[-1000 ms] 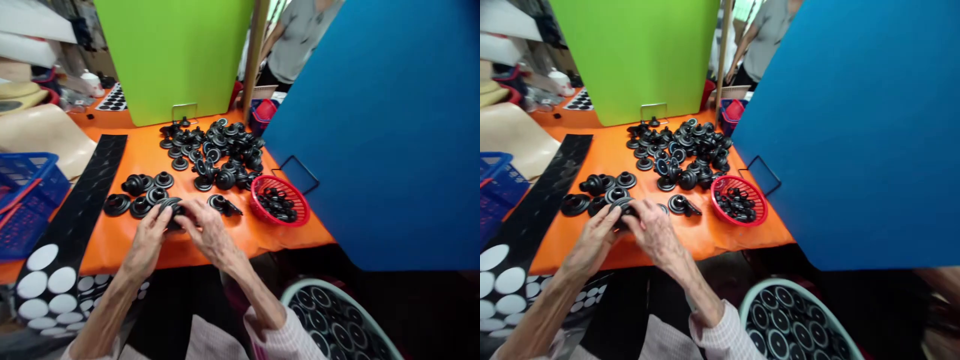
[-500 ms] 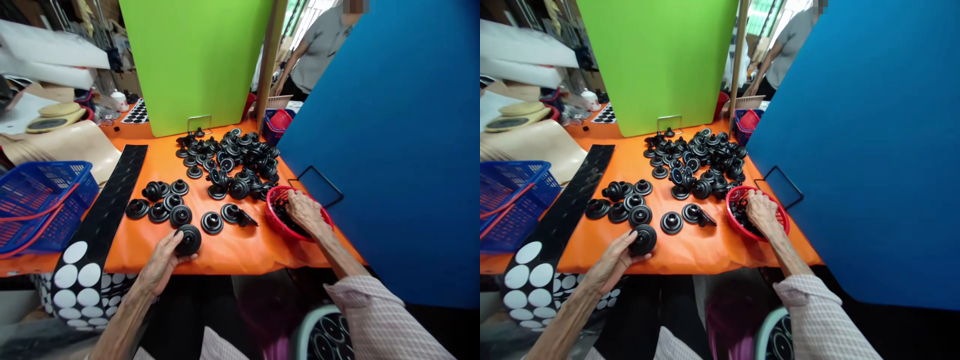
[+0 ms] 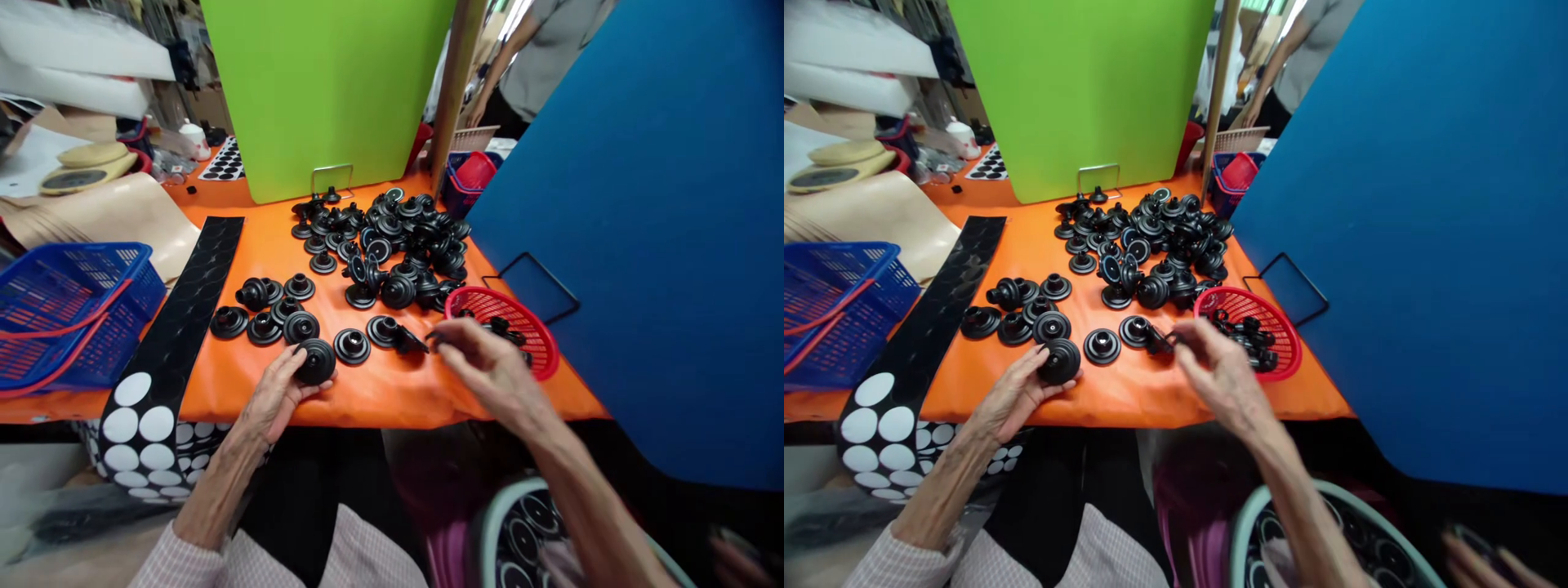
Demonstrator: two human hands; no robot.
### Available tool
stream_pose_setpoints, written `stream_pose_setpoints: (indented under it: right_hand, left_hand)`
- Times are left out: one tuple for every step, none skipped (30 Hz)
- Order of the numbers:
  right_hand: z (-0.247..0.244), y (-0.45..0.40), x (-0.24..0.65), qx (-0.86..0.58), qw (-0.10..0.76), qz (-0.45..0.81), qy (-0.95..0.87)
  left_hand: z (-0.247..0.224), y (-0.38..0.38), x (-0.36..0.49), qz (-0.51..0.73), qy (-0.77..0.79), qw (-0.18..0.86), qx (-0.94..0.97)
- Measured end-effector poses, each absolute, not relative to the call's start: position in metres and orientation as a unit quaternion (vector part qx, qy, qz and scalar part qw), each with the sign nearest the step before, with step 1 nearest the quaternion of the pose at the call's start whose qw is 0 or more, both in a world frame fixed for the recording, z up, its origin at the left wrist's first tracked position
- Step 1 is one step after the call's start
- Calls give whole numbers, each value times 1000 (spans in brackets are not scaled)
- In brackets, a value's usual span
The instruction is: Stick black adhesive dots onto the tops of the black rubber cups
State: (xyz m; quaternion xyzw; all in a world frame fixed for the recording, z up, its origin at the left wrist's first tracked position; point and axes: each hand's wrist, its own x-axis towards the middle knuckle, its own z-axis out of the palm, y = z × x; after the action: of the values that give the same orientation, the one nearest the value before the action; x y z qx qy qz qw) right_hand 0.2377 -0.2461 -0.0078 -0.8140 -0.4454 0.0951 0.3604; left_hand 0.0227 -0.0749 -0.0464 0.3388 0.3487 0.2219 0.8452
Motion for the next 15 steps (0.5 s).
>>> stream_pose_setpoints:
  right_hand:
    - [-18,-245,222,-794,383,155,-447]
    - [-28,-244,208,-788,385,185,-444]
    - [-38,-243,197,-790,376,198,-442]
    - [-46,-242,189,-799,367,186,-439]
    - [-53,-242,184,-806,355,169,-442]
    - [-58,-241,181,-810,344,154,-450]
    - [-61,-240,180,-811,334,142,-459]
    - [-63,-239,179,-811,327,133,-466]
    - [-62,-238,178,-812,322,124,-471]
    - [-61,-237,176,-812,322,113,-474]
    - [-58,-236,172,-810,331,101,-473]
    - [-55,-234,167,-806,349,91,-470]
    - [-52,-232,160,-797,373,87,-466]
    - [-48,-231,152,-785,400,87,-465]
    - [-45,-229,143,-771,427,90,-463]
  left_hand:
    - [-46,-79,20,211,347,848,340]
    - [-45,-83,18,201,345,851,341]
    - [-45,-86,15,194,343,853,342]
    - [-44,-90,13,191,343,853,343]
    - [-44,-92,11,191,344,852,344]
    - [-44,-94,9,192,346,851,346]
    - [-45,-96,8,194,347,849,348]
    - [-45,-97,8,196,346,847,352]
    - [-45,-99,8,198,345,845,356]
    - [-45,-100,9,201,345,843,360]
    - [-45,-102,10,204,344,841,364]
    - [-45,-103,11,207,342,839,369]
    - [-44,-105,12,211,340,837,374]
    - [-44,-106,13,214,337,834,382]
    - [-44,-108,14,216,332,830,392]
